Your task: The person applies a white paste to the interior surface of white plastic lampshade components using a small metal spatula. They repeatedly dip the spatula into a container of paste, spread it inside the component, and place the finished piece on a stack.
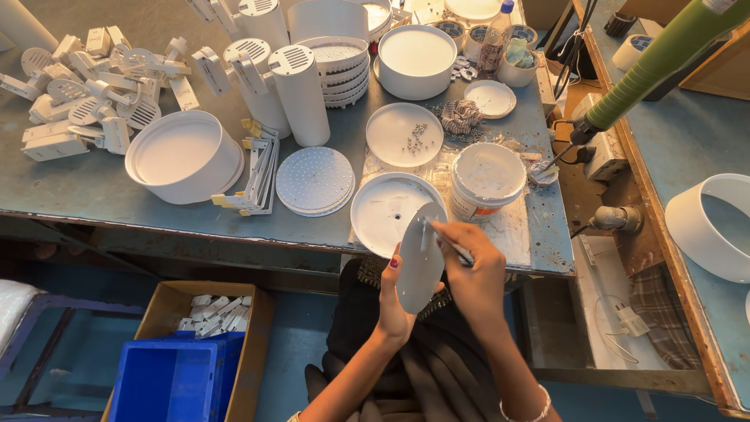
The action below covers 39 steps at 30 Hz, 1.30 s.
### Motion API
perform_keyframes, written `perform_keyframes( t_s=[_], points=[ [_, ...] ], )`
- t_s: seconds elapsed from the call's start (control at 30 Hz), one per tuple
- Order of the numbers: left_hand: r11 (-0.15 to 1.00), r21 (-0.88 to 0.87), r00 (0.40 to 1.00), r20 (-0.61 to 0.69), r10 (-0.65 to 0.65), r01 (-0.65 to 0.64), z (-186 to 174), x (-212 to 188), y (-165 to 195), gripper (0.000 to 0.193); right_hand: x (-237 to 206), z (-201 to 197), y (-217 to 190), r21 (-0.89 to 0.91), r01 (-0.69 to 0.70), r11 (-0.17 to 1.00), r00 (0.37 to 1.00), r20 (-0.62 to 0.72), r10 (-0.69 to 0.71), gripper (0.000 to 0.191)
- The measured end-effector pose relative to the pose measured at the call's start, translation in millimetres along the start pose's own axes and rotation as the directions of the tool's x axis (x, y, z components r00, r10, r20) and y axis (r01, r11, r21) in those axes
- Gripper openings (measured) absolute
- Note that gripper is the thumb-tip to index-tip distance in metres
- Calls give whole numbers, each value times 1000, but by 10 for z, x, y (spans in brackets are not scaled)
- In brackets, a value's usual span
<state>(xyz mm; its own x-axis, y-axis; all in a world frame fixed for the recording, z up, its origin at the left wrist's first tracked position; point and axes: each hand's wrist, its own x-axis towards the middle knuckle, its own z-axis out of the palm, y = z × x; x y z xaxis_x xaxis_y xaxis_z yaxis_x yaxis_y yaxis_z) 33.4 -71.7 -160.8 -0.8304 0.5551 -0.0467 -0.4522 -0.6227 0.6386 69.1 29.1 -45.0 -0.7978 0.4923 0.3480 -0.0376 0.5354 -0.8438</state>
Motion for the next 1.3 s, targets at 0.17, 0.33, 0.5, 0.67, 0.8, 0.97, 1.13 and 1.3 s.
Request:
perform_keyframes(
  t_s=[0.17, 0.33, 0.5, 0.67, 0.8, 0.97, 1.13, 1.3],
  points=[
    [990, -85, 993, 24, 115, -112, 42, 2, -59, 78, -235, 10, -34, -40, 128, 991, 992, 1, -128, 36],
    [999, -31, 1000, -22, 12, -13, 157, -56, 39, 78, -26, -186, 139, -40, 68, 997, 992, -107, -72, 26],
    [998, 39, 998, 7, 55, -56, 322, -147, 131, 80, 93, -116, 238, -43, -45, 998, 986, -164, 37, 23],
    [971, 174, 987, 38, 157, -162, 357, -187, 141, 82, -11, -24, 189, -22, -37, 999, 982, -184, 32, 21],
    [960, 179, 977, 36, 212, -215, 379, -178, 70, 78, -109, -49, 55, 3, -31, 1000, 986, -165, 31, 21],
    [957, 126, 965, 52, 258, -263, 375, -151, 2, 70, -299, -82, -138, 22, -100, 995, 988, -113, 101, 23],
    [958, 127, 966, -2, 259, -256, 406, -135, -36, 67, -481, -59, -219, -110, 152, 982, 979, -122, -165, 27],
    [989, -1, 985, -85, 150, -150, 454, -96, 2, 68, -471, -92, -154, -54, 123, 991, 989, -79, -127, 25]
  ],
)
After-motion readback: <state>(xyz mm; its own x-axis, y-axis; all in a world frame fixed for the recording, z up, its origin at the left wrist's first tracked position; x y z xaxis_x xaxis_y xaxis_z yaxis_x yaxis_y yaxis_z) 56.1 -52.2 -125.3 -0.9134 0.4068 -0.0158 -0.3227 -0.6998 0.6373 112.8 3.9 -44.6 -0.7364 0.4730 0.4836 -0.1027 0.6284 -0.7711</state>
